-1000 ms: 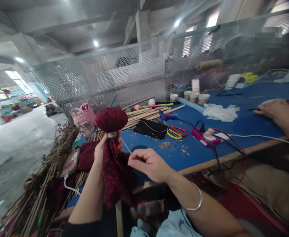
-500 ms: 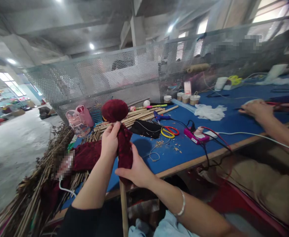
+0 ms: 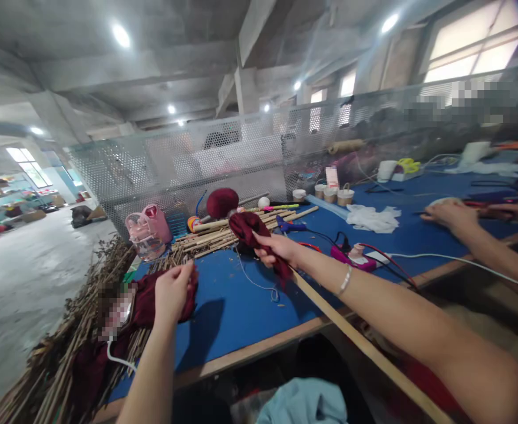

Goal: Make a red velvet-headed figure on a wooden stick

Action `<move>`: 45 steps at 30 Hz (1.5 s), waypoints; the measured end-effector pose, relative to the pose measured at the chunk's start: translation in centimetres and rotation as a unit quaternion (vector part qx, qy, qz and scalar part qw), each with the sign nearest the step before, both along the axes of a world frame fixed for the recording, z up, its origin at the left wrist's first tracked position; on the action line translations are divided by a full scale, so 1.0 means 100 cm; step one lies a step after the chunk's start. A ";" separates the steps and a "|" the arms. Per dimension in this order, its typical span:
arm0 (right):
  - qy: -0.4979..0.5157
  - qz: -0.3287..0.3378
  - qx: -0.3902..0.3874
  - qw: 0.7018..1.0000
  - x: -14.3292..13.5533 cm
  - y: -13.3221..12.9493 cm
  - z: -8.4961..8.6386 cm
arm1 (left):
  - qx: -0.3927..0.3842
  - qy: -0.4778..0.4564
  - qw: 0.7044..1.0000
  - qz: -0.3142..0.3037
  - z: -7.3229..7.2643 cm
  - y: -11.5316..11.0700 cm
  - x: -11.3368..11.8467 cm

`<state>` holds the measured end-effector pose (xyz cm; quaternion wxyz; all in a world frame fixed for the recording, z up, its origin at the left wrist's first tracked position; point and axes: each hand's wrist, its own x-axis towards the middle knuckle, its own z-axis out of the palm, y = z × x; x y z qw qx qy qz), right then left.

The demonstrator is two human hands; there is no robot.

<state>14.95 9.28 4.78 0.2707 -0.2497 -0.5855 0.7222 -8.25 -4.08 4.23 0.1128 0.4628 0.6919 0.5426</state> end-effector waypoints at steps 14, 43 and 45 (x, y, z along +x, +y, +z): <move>0.122 0.179 -0.243 0.945 0.022 -0.095 -0.086 | -0.009 -0.231 0.970 -0.071 -0.071 -0.033 0.044; 0.120 0.159 -0.398 0.896 -0.004 -0.134 -0.096 | 0.052 -0.108 0.993 0.019 -0.080 -0.033 0.046; 0.120 0.166 -0.401 0.893 -0.004 -0.133 -0.097 | 0.117 -0.067 0.990 0.028 -0.080 -0.037 0.047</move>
